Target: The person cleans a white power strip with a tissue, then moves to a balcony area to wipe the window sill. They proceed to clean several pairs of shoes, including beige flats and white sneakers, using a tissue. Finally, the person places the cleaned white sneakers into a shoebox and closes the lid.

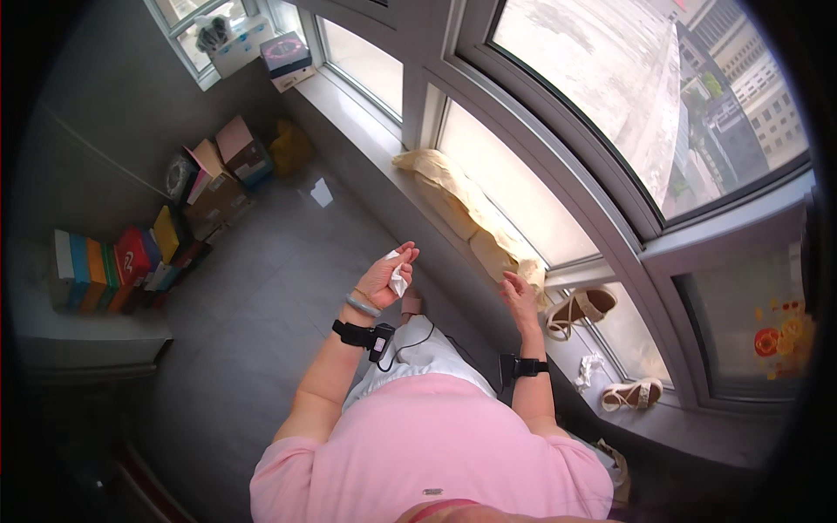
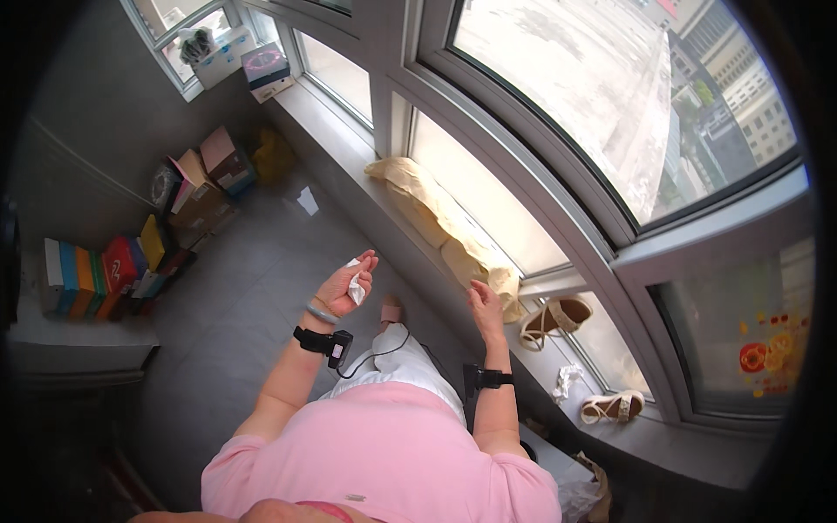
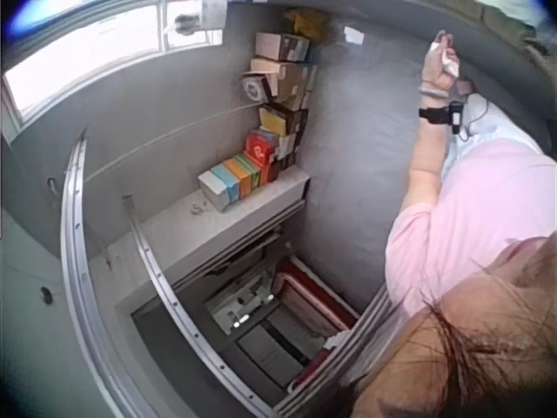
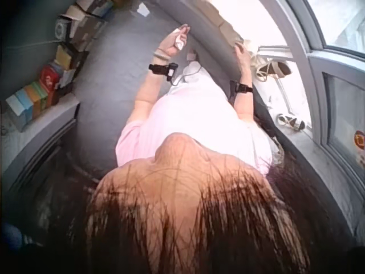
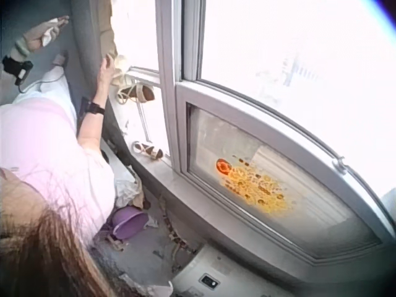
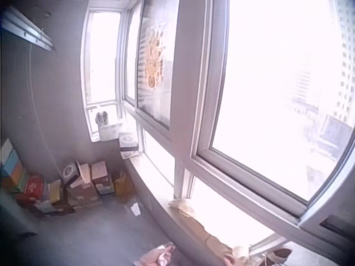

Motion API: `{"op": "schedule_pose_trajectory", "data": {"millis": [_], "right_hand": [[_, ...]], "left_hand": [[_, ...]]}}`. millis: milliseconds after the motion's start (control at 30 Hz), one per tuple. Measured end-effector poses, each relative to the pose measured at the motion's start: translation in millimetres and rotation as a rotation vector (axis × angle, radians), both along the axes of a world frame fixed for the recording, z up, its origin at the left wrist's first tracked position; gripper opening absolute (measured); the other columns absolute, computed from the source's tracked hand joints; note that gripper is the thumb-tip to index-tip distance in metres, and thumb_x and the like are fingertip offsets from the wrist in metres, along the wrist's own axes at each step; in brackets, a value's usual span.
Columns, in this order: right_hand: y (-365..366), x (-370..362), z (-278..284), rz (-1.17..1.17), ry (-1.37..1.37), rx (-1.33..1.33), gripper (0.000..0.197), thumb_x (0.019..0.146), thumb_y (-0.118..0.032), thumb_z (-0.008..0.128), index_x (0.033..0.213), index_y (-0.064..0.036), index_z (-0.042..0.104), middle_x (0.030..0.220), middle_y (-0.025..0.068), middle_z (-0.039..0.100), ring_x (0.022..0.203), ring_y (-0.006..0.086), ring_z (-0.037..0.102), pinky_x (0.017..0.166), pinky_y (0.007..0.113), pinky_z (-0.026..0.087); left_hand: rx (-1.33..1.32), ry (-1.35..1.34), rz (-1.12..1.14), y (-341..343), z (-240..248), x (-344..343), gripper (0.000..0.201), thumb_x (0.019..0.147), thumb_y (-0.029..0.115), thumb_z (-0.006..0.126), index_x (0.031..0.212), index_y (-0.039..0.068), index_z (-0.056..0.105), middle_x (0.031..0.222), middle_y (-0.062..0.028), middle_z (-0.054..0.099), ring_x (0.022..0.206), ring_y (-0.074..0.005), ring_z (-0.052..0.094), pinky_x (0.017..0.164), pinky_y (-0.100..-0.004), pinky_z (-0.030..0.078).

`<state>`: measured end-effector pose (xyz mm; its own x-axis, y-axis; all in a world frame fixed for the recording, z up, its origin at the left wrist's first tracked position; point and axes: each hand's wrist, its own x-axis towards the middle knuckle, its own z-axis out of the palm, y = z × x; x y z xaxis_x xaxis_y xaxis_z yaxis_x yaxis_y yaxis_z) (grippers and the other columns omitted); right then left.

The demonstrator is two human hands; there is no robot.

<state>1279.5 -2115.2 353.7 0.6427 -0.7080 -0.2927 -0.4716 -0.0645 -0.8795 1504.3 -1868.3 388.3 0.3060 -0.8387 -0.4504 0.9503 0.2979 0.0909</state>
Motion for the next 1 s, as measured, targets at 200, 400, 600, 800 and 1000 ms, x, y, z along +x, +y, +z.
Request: {"op": "schedule_pose_trajectory", "data": {"millis": [200, 400, 600, 800, 1000], "right_hand": [[-22.7, 66.9, -12.7, 0.106, 0.011, 0.046, 0.031, 0.093, -0.02, 0.058, 0.12, -0.0067, 0.06, 0.093, 0.0029, 0.067, 0.077, 0.0094, 0.06, 0.066, 0.023, 0.048], [-37.6, 115.0, -4.0, 0.206, -0.008, 0.039, 0.03, 0.093, -0.019, 0.059, 0.119, -0.0057, 0.061, 0.093, 0.0034, 0.068, 0.076, 0.0098, 0.061, 0.065, 0.024, 0.048], [-37.5, 114.5, 5.6, 0.055, -0.02, 0.126, 0.029, 0.094, -0.016, 0.056, 0.119, -0.0022, 0.06, 0.091, 0.0049, 0.067, 0.075, 0.0106, 0.061, 0.065, 0.023, 0.048], [-29.0, 94.6, -0.4, -0.353, -0.096, 0.289, 0.034, 0.094, -0.019, 0.058, 0.124, -0.0031, 0.055, 0.096, 0.0065, 0.066, 0.079, 0.0109, 0.061, 0.064, 0.024, 0.05], [-2.0, 95.6, -16.7, -0.814, -0.478, 0.62, 0.048, 0.091, -0.019, 0.062, 0.132, -0.0051, 0.042, 0.108, 0.0111, 0.062, 0.09, 0.0221, 0.061, 0.073, 0.032, 0.051]], "left_hand": [[0.1, -0.114, -0.004, -10.1, 14.5, 62.1, 0.019, 0.092, 0.02, 0.063, 0.105, 0.008, 0.057, 0.083, 0.0011, 0.056, 0.055, -0.0038, 0.047, 0.046, -0.016, 0.041], [0.081, -0.199, -0.063, -54.9, 31.3, 111.0, 0.024, 0.094, 0.03, 0.06, 0.098, 0.007, 0.056, 0.067, 0.0052, 0.049, 0.048, -0.0042, 0.039, 0.042, -0.0173, 0.034], [0.058, -0.123, -0.152, -92.7, 22.2, 138.1, 0.03, 0.091, 0.037, 0.063, 0.089, 0.008, 0.055, 0.063, 0.0042, 0.046, 0.049, -0.0045, 0.041, 0.041, -0.0167, 0.034], [0.076, -0.094, -0.308, -137.6, 24.0, 177.1, 0.039, 0.091, 0.048, 0.057, 0.086, 0.01, 0.054, 0.064, 0.0026, 0.047, 0.051, -0.0086, 0.046, 0.042, -0.0204, 0.038], [0.049, -0.2, -0.582, -164.2, 17.8, 212.7, 0.025, 0.094, 0.034, 0.055, 0.096, 0.01, 0.06, 0.07, 0.0045, 0.055, 0.055, -0.0084, 0.052, 0.046, -0.021, 0.043]]}}
